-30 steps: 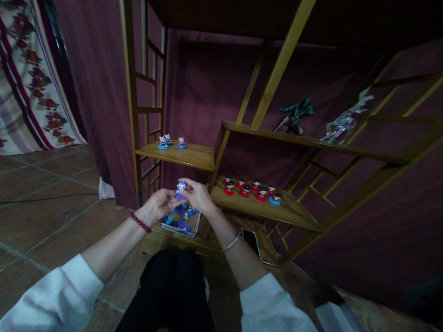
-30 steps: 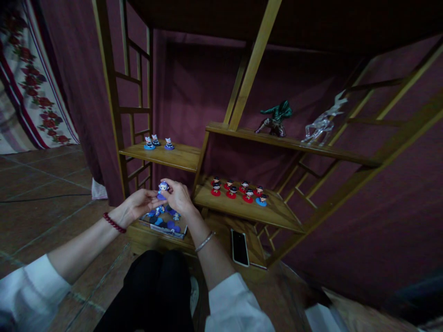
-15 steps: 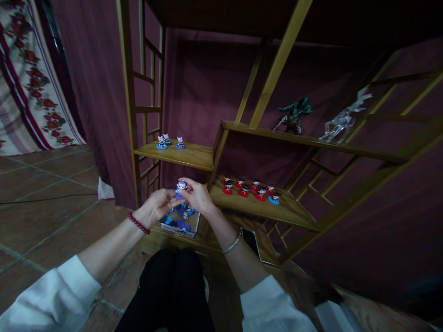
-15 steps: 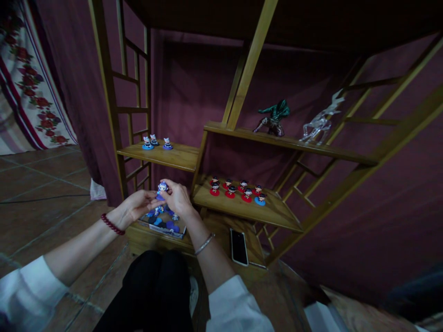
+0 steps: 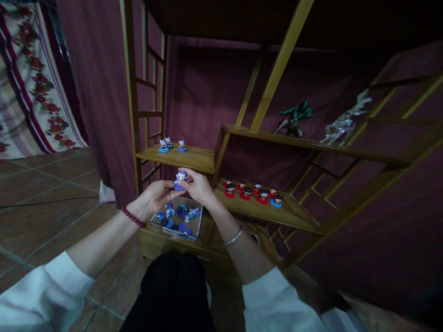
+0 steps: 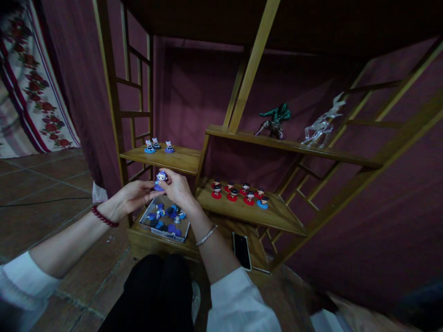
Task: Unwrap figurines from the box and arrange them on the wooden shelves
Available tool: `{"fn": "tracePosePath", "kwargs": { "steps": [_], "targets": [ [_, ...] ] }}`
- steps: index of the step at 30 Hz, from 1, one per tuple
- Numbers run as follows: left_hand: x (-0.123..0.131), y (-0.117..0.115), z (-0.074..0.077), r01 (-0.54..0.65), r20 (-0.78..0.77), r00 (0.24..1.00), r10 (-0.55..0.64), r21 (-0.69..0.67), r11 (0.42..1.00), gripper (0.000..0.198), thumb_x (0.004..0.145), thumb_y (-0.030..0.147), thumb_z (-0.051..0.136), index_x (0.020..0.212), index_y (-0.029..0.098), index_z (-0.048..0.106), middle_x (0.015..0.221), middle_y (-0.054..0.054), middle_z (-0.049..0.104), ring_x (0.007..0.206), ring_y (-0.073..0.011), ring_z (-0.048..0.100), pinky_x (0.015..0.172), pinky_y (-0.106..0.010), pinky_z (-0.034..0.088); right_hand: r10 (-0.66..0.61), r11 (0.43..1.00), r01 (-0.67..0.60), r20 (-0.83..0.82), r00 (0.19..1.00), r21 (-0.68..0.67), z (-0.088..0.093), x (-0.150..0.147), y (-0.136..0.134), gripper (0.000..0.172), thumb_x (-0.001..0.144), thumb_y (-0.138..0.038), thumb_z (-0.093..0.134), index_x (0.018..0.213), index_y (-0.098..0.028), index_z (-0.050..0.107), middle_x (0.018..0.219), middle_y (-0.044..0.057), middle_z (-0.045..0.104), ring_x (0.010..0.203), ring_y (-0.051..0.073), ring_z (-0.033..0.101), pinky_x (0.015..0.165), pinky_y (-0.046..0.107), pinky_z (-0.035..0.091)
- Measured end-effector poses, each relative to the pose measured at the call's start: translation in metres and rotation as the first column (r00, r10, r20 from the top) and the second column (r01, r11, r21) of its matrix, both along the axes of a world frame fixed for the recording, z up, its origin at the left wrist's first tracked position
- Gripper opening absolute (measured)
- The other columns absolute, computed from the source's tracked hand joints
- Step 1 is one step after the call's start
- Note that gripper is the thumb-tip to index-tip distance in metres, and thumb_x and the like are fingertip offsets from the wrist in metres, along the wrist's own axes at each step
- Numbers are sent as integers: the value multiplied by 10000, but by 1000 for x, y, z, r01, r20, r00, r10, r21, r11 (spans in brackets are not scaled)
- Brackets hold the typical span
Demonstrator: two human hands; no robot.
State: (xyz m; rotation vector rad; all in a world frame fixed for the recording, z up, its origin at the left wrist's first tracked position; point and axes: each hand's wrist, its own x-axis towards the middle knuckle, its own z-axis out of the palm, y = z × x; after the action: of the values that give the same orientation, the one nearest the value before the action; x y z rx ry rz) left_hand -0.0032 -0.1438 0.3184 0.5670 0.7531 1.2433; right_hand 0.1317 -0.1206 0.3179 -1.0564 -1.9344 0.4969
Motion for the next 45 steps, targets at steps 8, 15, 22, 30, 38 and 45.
{"fn": "tracePosePath", "kwargs": {
  "steps": [8,15,22,30,38,45],
  "targets": [
    [-2,1,8,16,23,1000,-16,24,1000,256,719,-94,400,805,12,615,814,-151,666,791,-194,656,828,-388,529,-23,999,22,10,1000,48,12,-2,3,391,716,-170,601,1104,-219,601,831,-20,669,704,110,589,706,229,480],
    [-3,0,10,17,-40,999,-14,86,996,231,716,-87,426,796,17,616,806,-139,666,743,-166,650,800,-318,540,6,1000,-4,-52,999,29,13,1,9,386,708,-185,608,1094,-204,605,832,-11,666,713,117,594,732,243,483],
    [-4,-2,17,-14,-130,991,21,59,998,208,693,-76,485,786,69,603,749,-109,670,718,-163,656,741,-268,522,-1,1000,3,-64,998,27,19,5,20,392,704,-199,614,1095,-206,598,828,-16,664,698,112,585,723,249,485],
    [-3,-3,27,21,-211,978,10,143,989,179,671,-46,547,753,93,623,700,-60,667,643,-114,633,639,-199,484,19,1000,-18,-130,991,9,26,5,27,401,689,-176,623,1089,-170,597,787,-10,653,674,105,572,681,233,480],
    [1,4,32,-16,-244,968,58,172,985,199,630,-49,548,751,99,604,636,-29,641,569,-86,593,558,-184,442,16,1000,-16,-157,987,-2,33,6,35,392,685,-162,632,1075,-163,602,791,-6,655,676,103,584,705,246,489],
    [4,11,40,-60,-284,952,115,196,979,230,623,-52,544,797,99,558,589,-11,612,524,-83,579,492,-170,404,41,998,-52,-220,975,-44,35,4,50,386,674,-111,623,1058,-150,602,786,-2,657,686,106,602,722,257,504]
  ]
}}
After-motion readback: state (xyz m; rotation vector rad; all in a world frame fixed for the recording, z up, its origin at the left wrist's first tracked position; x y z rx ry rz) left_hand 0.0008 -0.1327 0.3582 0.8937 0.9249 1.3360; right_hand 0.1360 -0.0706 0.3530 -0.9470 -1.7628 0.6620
